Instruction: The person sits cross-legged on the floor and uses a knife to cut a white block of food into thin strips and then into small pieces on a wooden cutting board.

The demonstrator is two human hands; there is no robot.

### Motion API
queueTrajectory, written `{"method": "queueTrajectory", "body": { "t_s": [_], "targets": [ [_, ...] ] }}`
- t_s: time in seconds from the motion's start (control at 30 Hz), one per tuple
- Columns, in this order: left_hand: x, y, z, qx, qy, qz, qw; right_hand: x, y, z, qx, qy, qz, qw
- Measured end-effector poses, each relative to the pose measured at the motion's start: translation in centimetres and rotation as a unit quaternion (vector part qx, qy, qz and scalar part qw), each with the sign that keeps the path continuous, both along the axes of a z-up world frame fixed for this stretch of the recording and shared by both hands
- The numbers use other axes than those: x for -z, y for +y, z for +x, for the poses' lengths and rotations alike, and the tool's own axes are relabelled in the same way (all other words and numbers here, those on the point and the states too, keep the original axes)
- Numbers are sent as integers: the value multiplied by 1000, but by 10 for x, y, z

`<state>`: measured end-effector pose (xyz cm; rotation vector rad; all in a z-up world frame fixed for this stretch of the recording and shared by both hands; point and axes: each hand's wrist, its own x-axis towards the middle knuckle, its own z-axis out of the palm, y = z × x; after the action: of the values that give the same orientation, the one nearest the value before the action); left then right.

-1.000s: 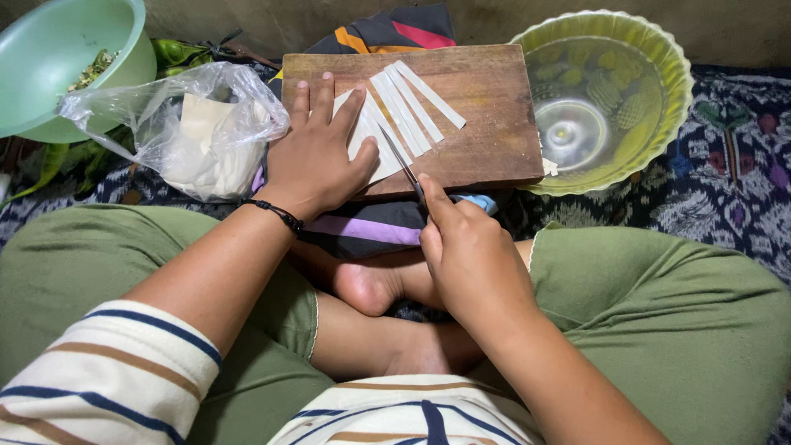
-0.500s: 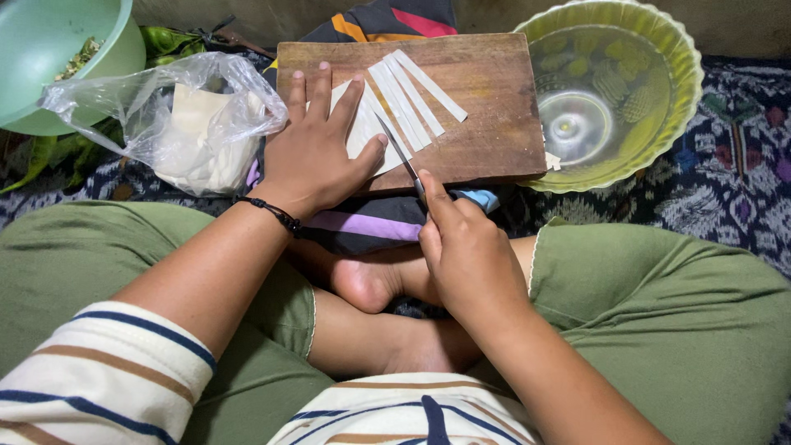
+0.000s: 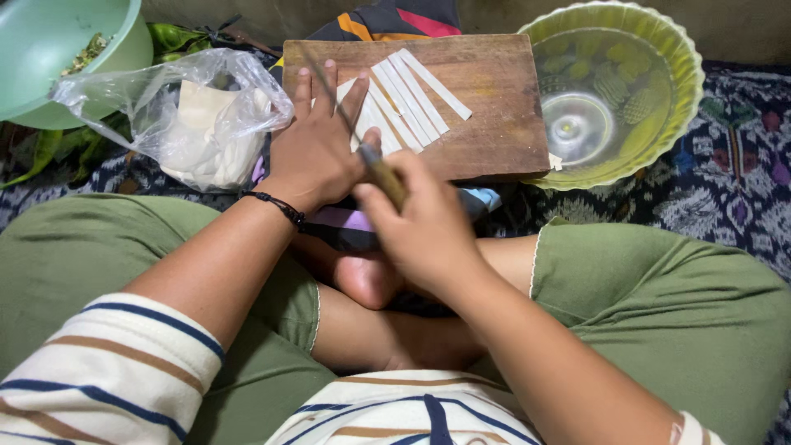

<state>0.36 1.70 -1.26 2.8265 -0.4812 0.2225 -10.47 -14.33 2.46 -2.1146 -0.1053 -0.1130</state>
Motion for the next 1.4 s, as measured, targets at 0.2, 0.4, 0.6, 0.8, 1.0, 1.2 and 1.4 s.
{"method": "queueTrajectory", "body": {
  "t_s": [0.2, 0.4, 0.6, 0.8, 1.0, 1.2, 1.4],
  "targets": [
    [17, 2, 18, -2, -13, 82, 997, -8, 47, 7, -80, -10, 111, 991],
    [22, 3, 21, 4, -15, 35, 999, -8, 57, 6, -68, 29, 66, 995],
    [14, 1, 13, -8, 1, 17, 1000, -1, 54, 6, -114, 61, 149, 980],
    [6, 0, 9, -17, 20, 20, 999, 8, 56, 5, -133, 95, 177, 971],
    [14, 3, 12, 5, 1, -15, 1000, 13, 54, 6, -180, 49, 229, 955],
    [21, 2, 25, 7, -46, 77, 996, 9, 56, 7, -160, 76, 317, 932],
    [14, 2, 12, -10, 1, -5, 1000, 8, 53, 6, -247, 214, 395, 859]
  ]
}}
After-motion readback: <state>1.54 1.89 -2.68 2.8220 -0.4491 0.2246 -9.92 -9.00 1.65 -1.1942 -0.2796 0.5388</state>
